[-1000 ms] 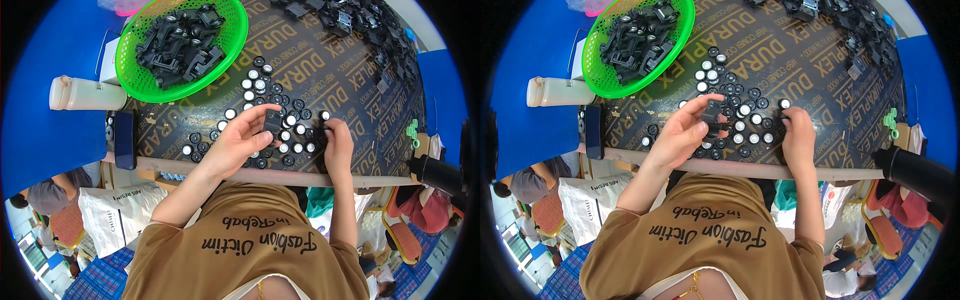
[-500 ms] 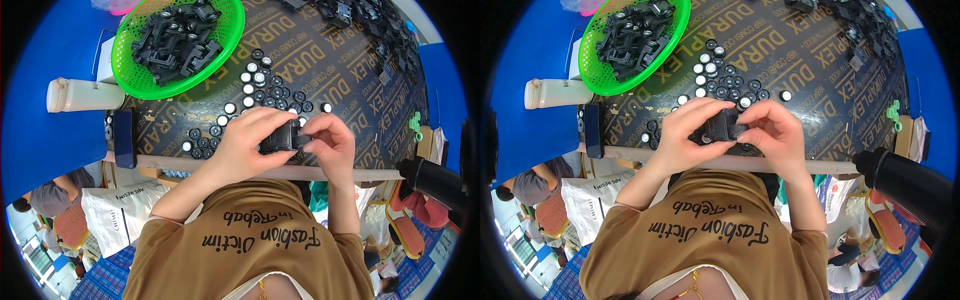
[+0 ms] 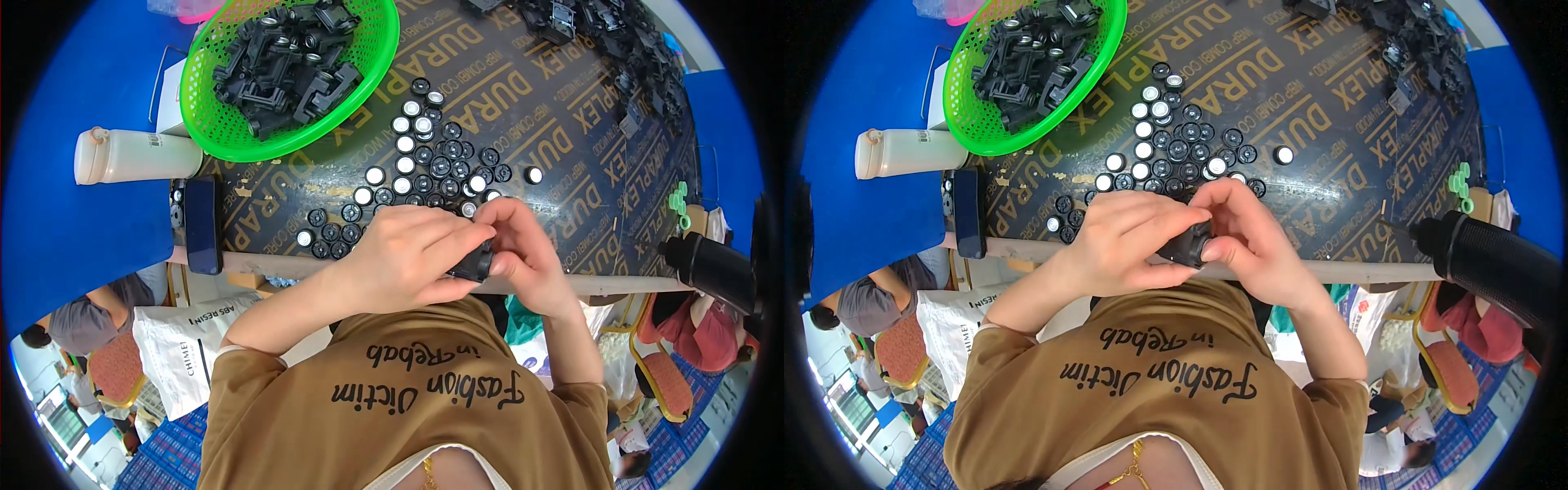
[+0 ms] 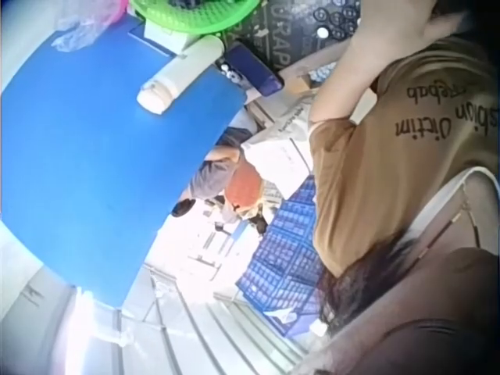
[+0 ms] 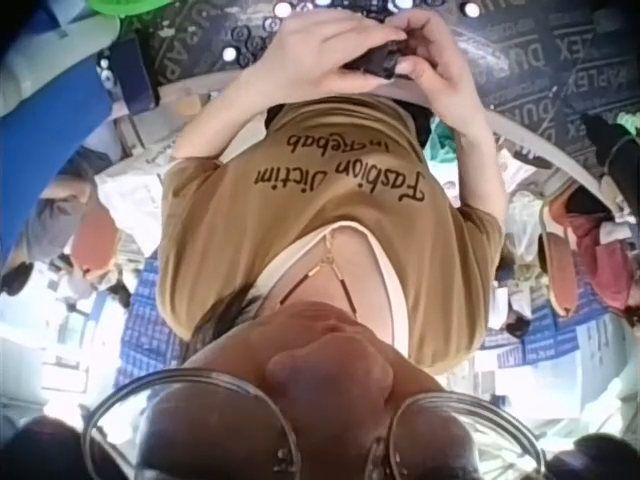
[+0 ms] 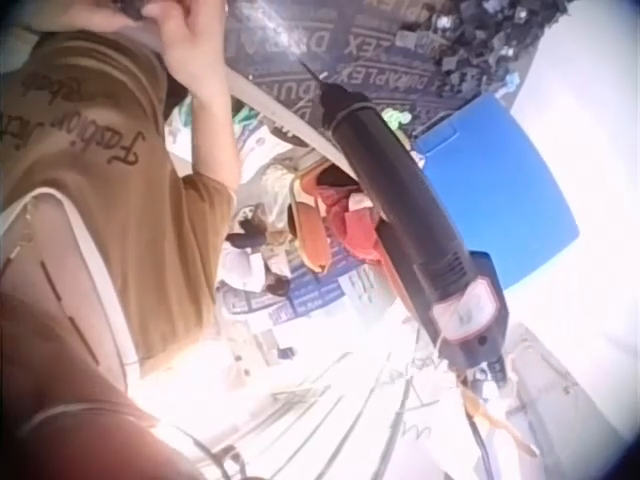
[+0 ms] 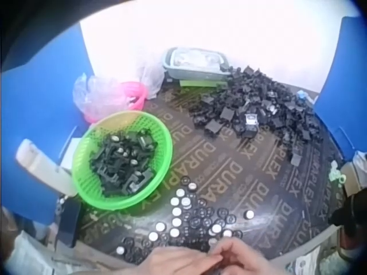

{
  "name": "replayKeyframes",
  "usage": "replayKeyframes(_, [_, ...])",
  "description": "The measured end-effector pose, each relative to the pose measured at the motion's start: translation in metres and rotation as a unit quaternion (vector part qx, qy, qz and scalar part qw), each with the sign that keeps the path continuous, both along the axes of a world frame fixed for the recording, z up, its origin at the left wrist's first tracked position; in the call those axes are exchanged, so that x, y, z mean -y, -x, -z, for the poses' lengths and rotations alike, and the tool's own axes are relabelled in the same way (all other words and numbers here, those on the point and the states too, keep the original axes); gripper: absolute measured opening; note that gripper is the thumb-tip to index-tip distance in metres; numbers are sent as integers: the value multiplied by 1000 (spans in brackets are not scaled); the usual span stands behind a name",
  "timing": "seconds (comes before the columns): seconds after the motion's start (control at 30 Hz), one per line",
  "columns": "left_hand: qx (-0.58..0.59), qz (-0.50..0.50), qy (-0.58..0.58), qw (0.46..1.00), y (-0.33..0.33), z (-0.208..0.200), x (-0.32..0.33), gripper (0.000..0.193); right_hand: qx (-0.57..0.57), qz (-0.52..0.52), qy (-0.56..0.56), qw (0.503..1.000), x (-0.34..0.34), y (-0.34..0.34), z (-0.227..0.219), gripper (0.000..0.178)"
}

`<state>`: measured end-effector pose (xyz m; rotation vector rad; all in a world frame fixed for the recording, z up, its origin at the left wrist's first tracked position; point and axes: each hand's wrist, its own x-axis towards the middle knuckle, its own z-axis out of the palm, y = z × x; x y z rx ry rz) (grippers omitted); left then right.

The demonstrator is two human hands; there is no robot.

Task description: Assembling small black plastic components by hand at a factory workbench.

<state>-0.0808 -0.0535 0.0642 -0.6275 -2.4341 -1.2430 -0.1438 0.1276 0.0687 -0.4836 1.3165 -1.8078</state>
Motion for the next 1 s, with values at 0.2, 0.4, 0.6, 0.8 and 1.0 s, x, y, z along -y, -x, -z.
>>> replayKeyframes(0.2, [297,-38,-401,866,6,3,-3,61,-564,142,-289,761,-21,51,14,32])
replayKeyframes(0.4, [386,33,-758,525,29,16,0,31,-537,143,-356,751,-37,52,42,31])
replayKeyframes(0.6, [367,8,-835,410,35,18,-20,28,-457,218,-150,849,9,4,3,30])
replayKeyframes(0.8, [335,-20,-828,448,28,-3,-41,29,-562,227,-101,789,23,-1,10,22])
replayKeyframes(1.0, [293,-55,-787,540,22,-13,-46,32,-505,266,-96,815,30,-3,9,34])
